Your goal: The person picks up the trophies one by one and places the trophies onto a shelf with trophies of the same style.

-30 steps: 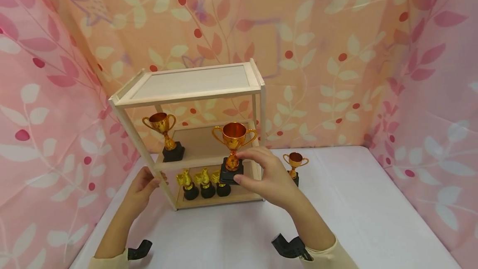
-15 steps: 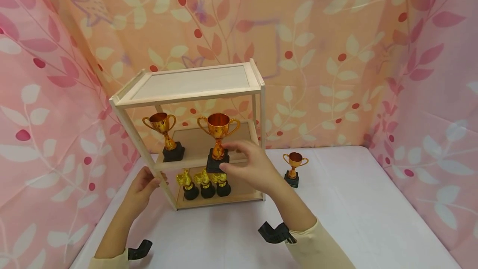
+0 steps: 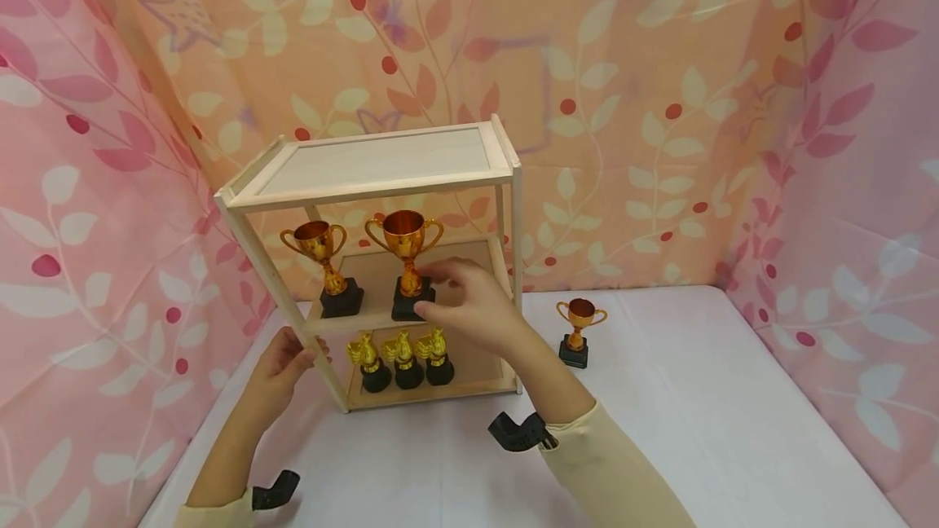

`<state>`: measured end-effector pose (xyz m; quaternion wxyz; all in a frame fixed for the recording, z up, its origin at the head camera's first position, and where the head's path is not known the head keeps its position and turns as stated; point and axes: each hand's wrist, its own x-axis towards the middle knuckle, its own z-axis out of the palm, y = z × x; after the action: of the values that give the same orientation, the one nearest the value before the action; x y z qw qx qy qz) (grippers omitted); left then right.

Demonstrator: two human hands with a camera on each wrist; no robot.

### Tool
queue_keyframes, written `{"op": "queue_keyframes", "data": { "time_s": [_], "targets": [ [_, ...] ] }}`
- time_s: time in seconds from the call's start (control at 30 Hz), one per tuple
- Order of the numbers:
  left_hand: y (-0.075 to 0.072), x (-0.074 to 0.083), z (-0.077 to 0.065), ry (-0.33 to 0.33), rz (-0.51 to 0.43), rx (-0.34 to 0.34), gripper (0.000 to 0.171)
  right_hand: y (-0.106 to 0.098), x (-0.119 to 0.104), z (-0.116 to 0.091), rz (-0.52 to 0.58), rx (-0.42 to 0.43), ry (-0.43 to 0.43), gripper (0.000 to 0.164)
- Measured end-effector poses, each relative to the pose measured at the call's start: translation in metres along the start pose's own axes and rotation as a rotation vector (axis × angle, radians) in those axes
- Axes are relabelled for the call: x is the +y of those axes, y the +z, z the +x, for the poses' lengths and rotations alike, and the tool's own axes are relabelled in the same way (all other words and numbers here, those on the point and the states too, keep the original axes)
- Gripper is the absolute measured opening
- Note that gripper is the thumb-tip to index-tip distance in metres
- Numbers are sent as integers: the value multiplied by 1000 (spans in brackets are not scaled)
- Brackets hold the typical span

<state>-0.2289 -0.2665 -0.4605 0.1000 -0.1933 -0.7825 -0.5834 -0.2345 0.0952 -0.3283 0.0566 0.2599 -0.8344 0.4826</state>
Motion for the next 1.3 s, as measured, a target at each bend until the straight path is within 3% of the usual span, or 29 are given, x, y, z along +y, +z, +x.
{"op": "queue_keyframes", "data": {
  "time_s": [0.93, 1.3],
  "targets": [
    [1, 1, 0, -2, -21, -3, 23, 17, 14, 41, 24, -38, -7, 47],
    [1, 3, -1, -6, -21, -8, 24, 22, 13, 47, 33, -57, 35, 46]
  ]
}}
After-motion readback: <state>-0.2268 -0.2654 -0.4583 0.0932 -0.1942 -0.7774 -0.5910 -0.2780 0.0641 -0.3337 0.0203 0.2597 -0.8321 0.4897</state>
